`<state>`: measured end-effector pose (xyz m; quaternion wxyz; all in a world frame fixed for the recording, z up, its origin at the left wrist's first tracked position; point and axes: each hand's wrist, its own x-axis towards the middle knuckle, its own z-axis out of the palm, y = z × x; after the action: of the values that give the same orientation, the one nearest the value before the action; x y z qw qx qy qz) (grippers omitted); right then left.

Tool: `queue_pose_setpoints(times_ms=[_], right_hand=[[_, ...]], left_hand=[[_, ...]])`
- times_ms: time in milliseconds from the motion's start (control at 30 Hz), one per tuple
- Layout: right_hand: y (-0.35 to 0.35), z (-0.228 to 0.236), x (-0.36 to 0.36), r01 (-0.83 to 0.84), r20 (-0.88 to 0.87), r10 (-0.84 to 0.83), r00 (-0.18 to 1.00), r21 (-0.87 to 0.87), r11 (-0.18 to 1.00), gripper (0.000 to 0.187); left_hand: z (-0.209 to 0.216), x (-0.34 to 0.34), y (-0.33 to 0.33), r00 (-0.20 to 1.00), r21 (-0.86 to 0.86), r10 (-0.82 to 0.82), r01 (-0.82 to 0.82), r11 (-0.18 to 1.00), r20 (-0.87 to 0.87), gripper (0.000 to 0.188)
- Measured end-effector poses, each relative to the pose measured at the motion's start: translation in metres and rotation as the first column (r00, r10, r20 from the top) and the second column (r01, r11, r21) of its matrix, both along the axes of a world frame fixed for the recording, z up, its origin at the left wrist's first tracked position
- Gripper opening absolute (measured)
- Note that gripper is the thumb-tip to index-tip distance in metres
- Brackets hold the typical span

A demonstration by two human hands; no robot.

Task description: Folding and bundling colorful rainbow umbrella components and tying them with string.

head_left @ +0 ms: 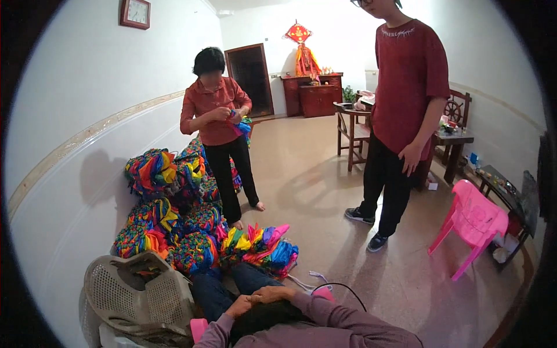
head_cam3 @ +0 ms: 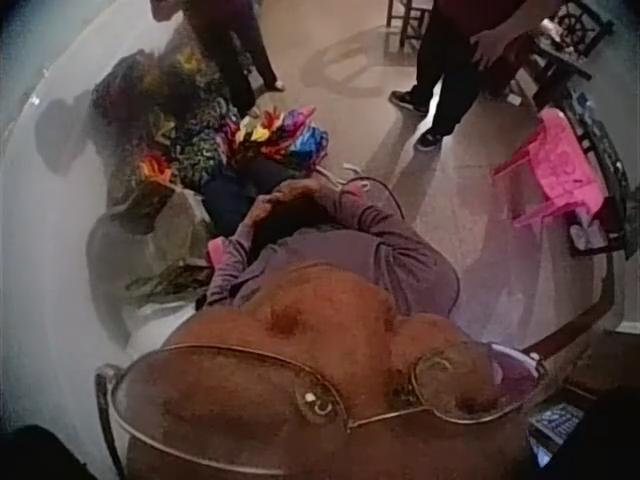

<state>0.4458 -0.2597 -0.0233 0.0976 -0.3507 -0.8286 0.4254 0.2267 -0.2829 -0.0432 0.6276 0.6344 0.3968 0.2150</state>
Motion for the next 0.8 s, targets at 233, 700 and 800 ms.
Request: queue_pose_setpoints(times_ms=[233, 700, 800], right_hand=[[0.002, -0.01, 0.013, -0.066, -0.02, 0.065, 0.998, -0.028, 0.997, 0.08], [-0.024, -0.002, 0.031, -0.075, 0.166, 0.072, 0.983, 0.011, 0.997, 0.085], [-0.006, -0.003, 0.039, -0.095, 0.213, 0.081, 0.974, 0.053, 0.994, 0.076]], left_hand=[[-0.057, -0.023, 0.021, 0.987, 0.139, 0.081, -0.061, 0.988, -0.138, 0.03], [-0.033, -0.005, -0.013, 0.973, -0.032, 0.207, -0.211, 0.977, -0.099, 0.034], [-0.045, -0.013, 0.012, 0.985, 0.072, 0.09, -0.08, 0.994, -0.149, 0.032]])
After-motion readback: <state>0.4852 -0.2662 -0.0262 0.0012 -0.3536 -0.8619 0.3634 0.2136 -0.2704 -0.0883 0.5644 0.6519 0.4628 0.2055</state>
